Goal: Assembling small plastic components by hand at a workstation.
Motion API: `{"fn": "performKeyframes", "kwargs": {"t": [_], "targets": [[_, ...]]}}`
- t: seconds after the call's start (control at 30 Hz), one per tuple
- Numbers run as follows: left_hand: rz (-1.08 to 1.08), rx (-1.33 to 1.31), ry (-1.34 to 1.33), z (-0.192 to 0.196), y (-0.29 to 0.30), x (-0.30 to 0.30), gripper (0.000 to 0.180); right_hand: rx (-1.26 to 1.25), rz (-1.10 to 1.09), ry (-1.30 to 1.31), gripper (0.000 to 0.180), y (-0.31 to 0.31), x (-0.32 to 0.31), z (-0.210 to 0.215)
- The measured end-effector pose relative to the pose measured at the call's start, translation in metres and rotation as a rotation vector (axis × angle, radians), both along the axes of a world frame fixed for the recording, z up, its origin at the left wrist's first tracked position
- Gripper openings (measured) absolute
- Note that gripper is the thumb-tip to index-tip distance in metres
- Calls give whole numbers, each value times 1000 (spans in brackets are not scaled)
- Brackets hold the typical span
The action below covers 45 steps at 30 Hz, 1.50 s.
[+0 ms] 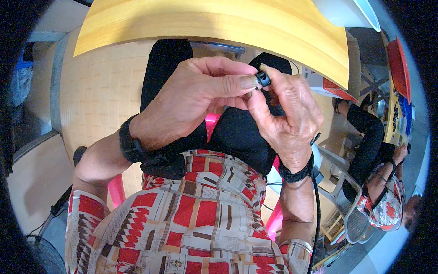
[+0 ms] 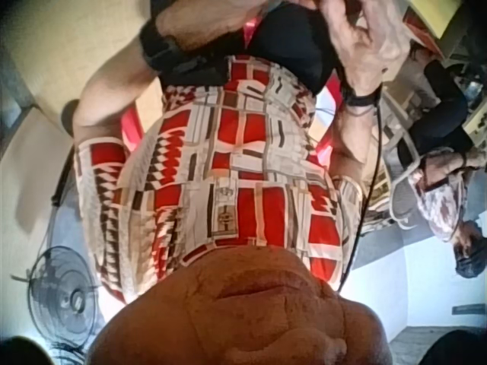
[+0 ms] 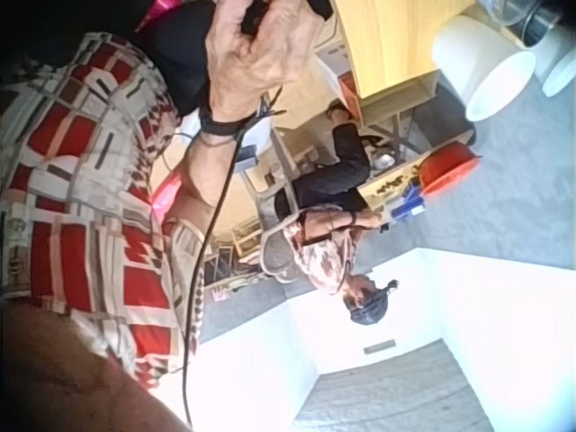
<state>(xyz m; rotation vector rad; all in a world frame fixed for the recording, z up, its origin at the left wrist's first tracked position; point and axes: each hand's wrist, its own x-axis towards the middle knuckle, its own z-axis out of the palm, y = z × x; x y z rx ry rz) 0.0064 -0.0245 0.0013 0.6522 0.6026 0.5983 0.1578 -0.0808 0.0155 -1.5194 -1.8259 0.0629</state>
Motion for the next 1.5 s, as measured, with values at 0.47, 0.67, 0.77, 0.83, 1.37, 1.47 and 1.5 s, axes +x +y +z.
{"fn": "performKeyframes", "kwargs": {"t": [0.47, 0.67, 0.77, 0.83, 1.37, 1.47, 1.5], "targets": [[101, 23, -33, 1, -4, 4, 20, 39, -5, 18, 26, 5, 1, -6], [147, 180, 82, 5, -4, 5, 22, 44, -29, 9, 24, 3, -1, -3], [95, 218, 99, 5, -2, 4, 23, 32, -40, 49, 23, 2, 1, -4], [29, 171, 79, 7, -1, 3, 24, 11, -39, 95, 22, 2, 2, -4], [-129, 68, -197, -4, 8, 6, 25, 66, -12, 31, 16, 2, 4, 11], [-121, 87, -258, -5, 6, 7, 25, 95, -2, 20, 16, 2, 2, 15], [-114, 73, -287, -5, 5, 8, 24, 117, -4, 16, 16, 2, 2, 15]]}}
